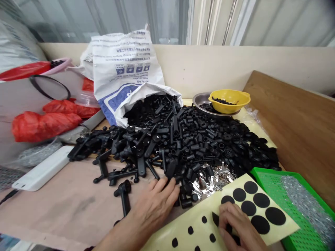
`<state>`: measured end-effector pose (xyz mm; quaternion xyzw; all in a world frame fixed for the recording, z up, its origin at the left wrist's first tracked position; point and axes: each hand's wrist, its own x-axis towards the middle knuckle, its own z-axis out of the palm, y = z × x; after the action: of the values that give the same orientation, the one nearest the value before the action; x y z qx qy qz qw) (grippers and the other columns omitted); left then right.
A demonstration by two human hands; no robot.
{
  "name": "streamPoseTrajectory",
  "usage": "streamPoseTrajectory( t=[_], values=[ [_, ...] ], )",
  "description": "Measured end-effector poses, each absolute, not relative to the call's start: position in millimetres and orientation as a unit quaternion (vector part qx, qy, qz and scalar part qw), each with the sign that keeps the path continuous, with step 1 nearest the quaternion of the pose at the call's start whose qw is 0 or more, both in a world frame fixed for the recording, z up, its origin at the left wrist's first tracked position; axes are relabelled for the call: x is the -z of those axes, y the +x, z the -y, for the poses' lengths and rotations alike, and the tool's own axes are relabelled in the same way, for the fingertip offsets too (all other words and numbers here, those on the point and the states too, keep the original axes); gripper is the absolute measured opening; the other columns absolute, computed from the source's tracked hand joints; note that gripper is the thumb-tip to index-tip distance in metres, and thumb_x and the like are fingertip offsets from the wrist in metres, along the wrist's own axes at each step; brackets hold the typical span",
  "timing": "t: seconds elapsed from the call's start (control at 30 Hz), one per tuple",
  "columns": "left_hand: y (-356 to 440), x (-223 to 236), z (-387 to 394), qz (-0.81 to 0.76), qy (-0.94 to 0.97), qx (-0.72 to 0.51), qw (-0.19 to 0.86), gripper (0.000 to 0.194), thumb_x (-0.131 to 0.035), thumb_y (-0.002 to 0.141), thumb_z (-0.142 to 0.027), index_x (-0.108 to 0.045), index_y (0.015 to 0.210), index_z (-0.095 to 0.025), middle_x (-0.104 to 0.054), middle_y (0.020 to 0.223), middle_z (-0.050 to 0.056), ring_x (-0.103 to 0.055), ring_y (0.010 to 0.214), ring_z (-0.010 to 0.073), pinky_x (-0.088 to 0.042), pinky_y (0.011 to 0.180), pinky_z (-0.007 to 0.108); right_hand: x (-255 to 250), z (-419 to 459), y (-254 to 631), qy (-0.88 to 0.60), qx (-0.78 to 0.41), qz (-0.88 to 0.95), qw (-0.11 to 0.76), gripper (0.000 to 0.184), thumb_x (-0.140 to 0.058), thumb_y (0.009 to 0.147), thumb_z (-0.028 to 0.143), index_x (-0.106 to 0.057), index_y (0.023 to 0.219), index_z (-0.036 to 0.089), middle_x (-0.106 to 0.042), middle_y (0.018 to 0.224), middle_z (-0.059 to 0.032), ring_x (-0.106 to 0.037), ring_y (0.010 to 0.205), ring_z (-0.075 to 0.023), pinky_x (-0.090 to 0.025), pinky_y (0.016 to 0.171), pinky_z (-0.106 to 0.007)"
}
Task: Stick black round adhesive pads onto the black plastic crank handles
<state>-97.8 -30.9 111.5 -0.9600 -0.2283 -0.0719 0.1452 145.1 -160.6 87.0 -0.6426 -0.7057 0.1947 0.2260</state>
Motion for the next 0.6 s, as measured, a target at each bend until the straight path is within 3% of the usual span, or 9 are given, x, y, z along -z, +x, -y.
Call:
streamPoseTrajectory(
  t=[0.17, 0.23, 0.33, 0.47, 0.6],
  values=[
    [-105.8, -106.9, 23.8, 0.237, -0.955, 0.07, 0.163, 0.04, -0.045, 0.085, -0.005, -0.052, 0.123, -0.019, -0.059, 0.117, 0.008, -0.048, 0.102, 0.0244, -0.039, 0.081, 0.035, -92.7, 163.1, 143.1, -0.662, -0.221, 0.665, 0.265, 0.015, -0.046, 0.087, 0.017, -0.052, 0.076, 0.025, -0.059, 0.081, -0.0008, -0.06, 0.081, -0.0172, -0.052, 0.074, -0.026],
    [-104.0, -113.8, 28.1, 0.238, -0.96, 0.087, 0.118, 0.043, -0.044, 0.084, -0.005, -0.05, 0.124, -0.018, -0.057, 0.117, 0.009, -0.047, 0.103, 0.0237, -0.038, 0.085, 0.035, -96.2, 162.5, 142.0, -0.653, -0.268, 0.649, 0.284, 0.015, -0.044, 0.088, 0.019, -0.051, 0.076, 0.024, -0.059, 0.082, -0.0009, -0.06, 0.081, -0.017, -0.05, 0.074, -0.026],
    [-93.1, -125.4, 42.1, 0.223, -0.97, 0.097, -0.004, 0.045, -0.048, 0.079, -0.005, -0.049, 0.122, -0.017, -0.056, 0.115, 0.008, -0.046, 0.1, 0.0225, -0.038, 0.088, 0.035, -96.5, 159.7, 140.4, -0.637, -0.361, 0.609, 0.306, 0.017, -0.042, 0.089, 0.024, -0.048, 0.073, 0.024, -0.055, 0.073, 0.0011, -0.056, 0.068, -0.0151, -0.047, 0.061, -0.023],
    [-67.7, -122.9, 63.3, 0.17, -0.976, 0.083, -0.109, 0.029, -0.051, 0.084, -0.011, -0.051, 0.112, -0.021, -0.056, 0.096, 0.003, -0.048, 0.085, 0.0189, -0.04, 0.074, 0.03, -85.2, 152.2, 141.2, -0.673, -0.384, 0.548, 0.316, 0.017, -0.053, 0.082, 0.028, -0.048, 0.066, 0.022, -0.047, 0.058, 0.005, -0.047, 0.055, -0.0129, -0.035, 0.049, -0.022],
    [-43.4, -105.3, 74.3, 0.14, -0.986, 0.057, -0.071, 0.019, -0.049, 0.09, -0.018, -0.05, 0.109, -0.019, -0.053, 0.089, 0.003, -0.047, 0.078, 0.0189, -0.037, 0.066, 0.031, -73.1, 146.0, 144.5, -0.691, -0.42, 0.489, 0.327, 0.021, -0.044, 0.086, 0.034, -0.044, 0.068, 0.023, -0.043, 0.047, 0.0084, -0.043, 0.041, -0.0105, -0.034, 0.04, -0.02]
  ],
)
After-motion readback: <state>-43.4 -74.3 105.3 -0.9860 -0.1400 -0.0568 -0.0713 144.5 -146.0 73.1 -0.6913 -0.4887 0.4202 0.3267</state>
